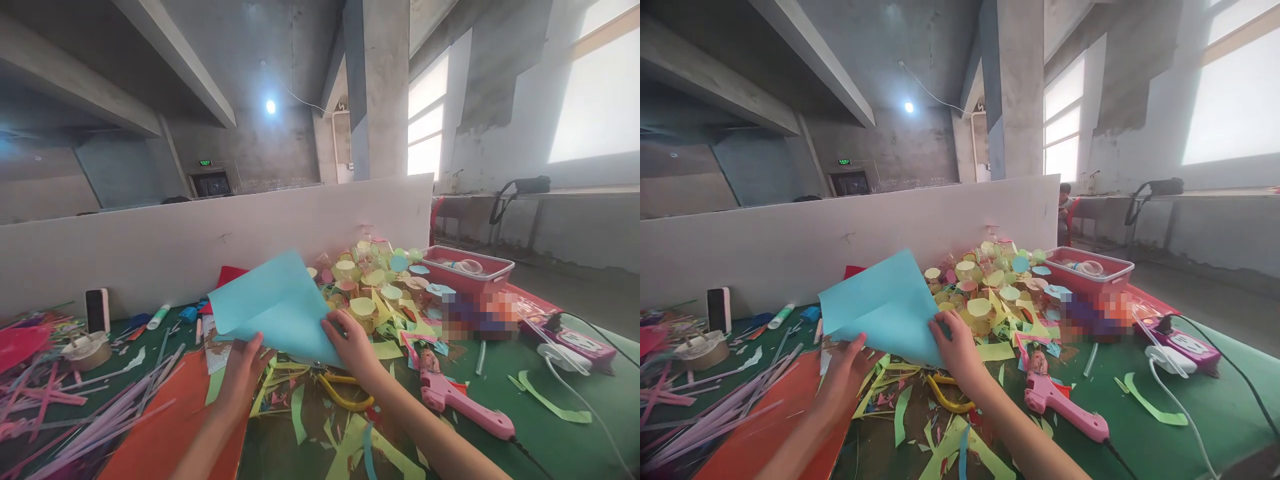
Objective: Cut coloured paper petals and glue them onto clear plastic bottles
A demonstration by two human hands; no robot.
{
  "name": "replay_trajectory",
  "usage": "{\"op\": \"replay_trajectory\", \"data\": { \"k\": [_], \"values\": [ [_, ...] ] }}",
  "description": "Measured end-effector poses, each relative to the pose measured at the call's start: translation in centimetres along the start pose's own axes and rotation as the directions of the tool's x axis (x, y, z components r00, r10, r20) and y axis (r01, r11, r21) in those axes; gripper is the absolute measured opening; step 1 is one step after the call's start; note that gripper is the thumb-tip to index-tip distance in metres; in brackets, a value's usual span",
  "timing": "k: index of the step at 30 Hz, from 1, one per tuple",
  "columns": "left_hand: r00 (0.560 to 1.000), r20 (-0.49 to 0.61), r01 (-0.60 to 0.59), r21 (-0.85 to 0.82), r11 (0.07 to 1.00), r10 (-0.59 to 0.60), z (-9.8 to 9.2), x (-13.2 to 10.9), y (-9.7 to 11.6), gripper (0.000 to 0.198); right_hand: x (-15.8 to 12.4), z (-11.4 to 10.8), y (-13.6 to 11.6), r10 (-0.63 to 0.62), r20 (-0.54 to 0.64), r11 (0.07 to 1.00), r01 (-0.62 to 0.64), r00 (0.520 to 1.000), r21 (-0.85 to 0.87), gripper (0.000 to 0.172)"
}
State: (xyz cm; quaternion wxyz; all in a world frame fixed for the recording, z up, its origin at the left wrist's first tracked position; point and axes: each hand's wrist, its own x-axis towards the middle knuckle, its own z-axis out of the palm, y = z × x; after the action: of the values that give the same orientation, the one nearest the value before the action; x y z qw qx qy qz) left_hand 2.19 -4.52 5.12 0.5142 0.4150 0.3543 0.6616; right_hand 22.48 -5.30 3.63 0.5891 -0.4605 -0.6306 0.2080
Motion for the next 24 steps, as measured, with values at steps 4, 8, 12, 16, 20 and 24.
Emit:
{"op": "replay_trajectory", "data": {
  "k": [4, 8, 12, 16, 20, 24],
  "values": [
    [1.0, 0.023, 0.018, 0.012, 1.0, -0.018, 0.76, -0.84, -0.58, 0.058, -0.5, 0.27, -0.33, 0.055, 0.022, 0.995, -0.057, 0.998, 0.085, 0.02],
    [1.0, 0.007, -0.002, 0.017, 1.0, 0.002, 0.48, -0.87, -0.66, 0.056, -0.75, 0.45, -0.39, 0.094, 0.036, 0.977, -0.099, 0.995, 0.189, 0.033],
    [0.995, -0.098, 0.001, 0.039, 0.999, 0.003, 0.22, -0.69, -0.51, 0.049, -0.8, 0.46, -0.47, 0.112, 0.107, 0.953, -0.137, 0.988, 0.269, 0.032],
    [0.99, -0.138, -0.02, 0.041, 0.999, 0.025, 0.57, -0.88, -0.22, 0.045, -0.84, 0.38, -0.67, 0.118, 0.162, 0.962, -0.153, 0.98, 0.225, 0.029],
    [0.986, -0.16, -0.031, 0.043, 0.999, 0.037, 0.85, -1.0, 0.0, 0.042, -0.84, 0.38, -0.78, 0.099, 0.187, 0.962, -0.142, 0.977, 0.232, 0.033],
    [0.981, -0.192, -0.027, 0.039, 0.999, 0.034, 1.14, -1.11, 0.24, 0.04, -0.87, 0.34, -0.93, 0.094, 0.201, 0.963, -0.14, 0.975, 0.23, 0.036]
  ]
}}
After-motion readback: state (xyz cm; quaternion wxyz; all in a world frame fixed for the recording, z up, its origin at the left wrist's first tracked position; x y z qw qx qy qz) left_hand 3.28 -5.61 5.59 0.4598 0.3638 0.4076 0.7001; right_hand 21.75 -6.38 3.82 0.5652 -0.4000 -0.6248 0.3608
